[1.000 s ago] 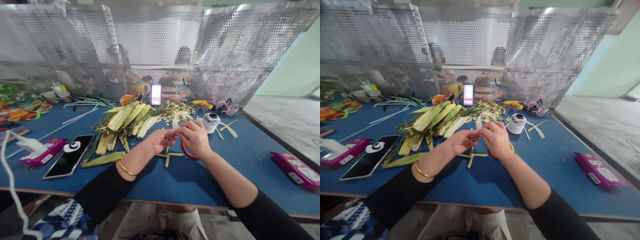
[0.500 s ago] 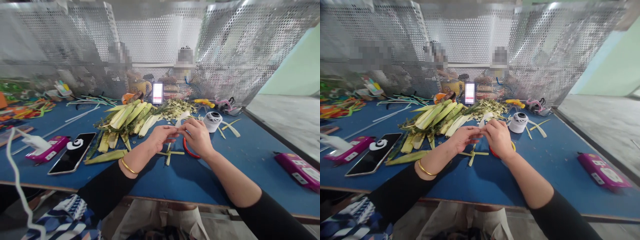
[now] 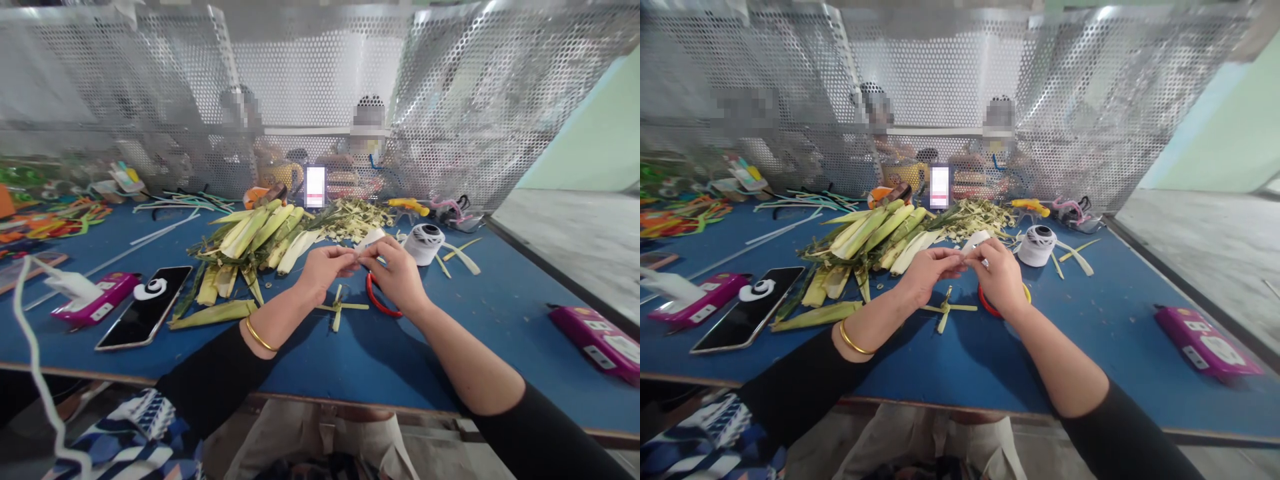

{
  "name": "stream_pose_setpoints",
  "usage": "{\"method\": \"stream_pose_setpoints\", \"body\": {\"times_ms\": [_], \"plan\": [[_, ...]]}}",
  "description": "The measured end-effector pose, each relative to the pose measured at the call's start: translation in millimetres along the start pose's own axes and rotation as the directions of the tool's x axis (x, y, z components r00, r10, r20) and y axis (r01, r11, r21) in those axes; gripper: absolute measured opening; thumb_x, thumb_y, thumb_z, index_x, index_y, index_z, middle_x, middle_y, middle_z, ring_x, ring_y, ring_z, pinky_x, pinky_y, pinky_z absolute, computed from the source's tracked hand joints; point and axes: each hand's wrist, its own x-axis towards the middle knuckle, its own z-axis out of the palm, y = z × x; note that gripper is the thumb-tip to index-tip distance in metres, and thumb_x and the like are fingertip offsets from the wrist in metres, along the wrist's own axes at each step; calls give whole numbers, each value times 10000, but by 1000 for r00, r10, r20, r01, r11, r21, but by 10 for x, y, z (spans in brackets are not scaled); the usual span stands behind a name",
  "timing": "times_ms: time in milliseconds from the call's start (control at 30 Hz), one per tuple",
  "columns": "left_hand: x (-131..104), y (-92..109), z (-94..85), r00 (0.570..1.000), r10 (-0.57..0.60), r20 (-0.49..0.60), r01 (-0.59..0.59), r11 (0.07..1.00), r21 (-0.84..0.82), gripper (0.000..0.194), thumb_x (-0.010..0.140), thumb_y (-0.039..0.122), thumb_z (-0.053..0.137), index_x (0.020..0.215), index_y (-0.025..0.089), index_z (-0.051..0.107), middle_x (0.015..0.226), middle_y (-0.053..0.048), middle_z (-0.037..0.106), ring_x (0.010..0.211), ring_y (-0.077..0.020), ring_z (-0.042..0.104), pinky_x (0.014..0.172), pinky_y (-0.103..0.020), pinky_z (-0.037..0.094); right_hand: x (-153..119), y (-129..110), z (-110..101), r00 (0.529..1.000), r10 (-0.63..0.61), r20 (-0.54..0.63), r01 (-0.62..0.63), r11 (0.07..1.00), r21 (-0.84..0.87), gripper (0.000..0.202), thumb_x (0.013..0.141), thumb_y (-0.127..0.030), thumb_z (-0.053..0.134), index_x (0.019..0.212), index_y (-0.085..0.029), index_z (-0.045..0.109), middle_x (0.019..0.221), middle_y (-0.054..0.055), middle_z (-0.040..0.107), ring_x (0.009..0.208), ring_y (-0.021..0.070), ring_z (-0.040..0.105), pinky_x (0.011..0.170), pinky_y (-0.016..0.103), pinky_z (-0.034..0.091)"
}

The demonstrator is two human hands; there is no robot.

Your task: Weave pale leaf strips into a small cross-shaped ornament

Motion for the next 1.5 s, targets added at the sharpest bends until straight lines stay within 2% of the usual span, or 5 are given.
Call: {"method": "stream_pose_setpoints", "body": {"times_ms": [333,733,1100,1233,1500], "plan": [[-21,44,2,999,-23,23,22,1000,10,28,718,124,701,696,141,696,649,-27,688,619,-131,649,681,-286,528,14,-3,77,920,387,64,-370,801,471,285,674,-338,714,866,-210,547,692,-17,631,642,149,587,624,291,453],[-12,-18,-19,997,7,76,-15,995,97,235,608,281,844,699,136,682,666,-30,692,634,-122,629,699,-271,522,19,34,80,900,423,108,-414,750,515,190,648,-276,700,756,-200,564,571,-47,566,554,129,529,547,267,415],[-10,-2,-38,980,-149,133,158,985,-65,139,694,229,790,727,132,696,714,-57,716,637,-112,647,738,-271,536,37,-37,58,837,498,226,-505,545,669,354,563,-378,811,786,-180,621,691,0,672,618,146,614,669,316,510],[-21,19,-17,981,-159,114,164,986,-32,103,726,202,747,688,135,679,701,-58,712,627,-122,648,654,-253,527,33,-29,69,813,547,198,-534,566,628,410,524,-372,841,789,-183,593,585,-23,641,572,156,621,648,320,509],[-2,71,-20,970,-224,92,230,971,-68,43,756,127,676,720,113,695,650,-46,690,545,-95,612,611,-219,521,47,-33,31,905,406,127,-407,741,534,245,639,-329,766,695,-203,564,585,-41,592,551,127,551,573,281,456]]}}
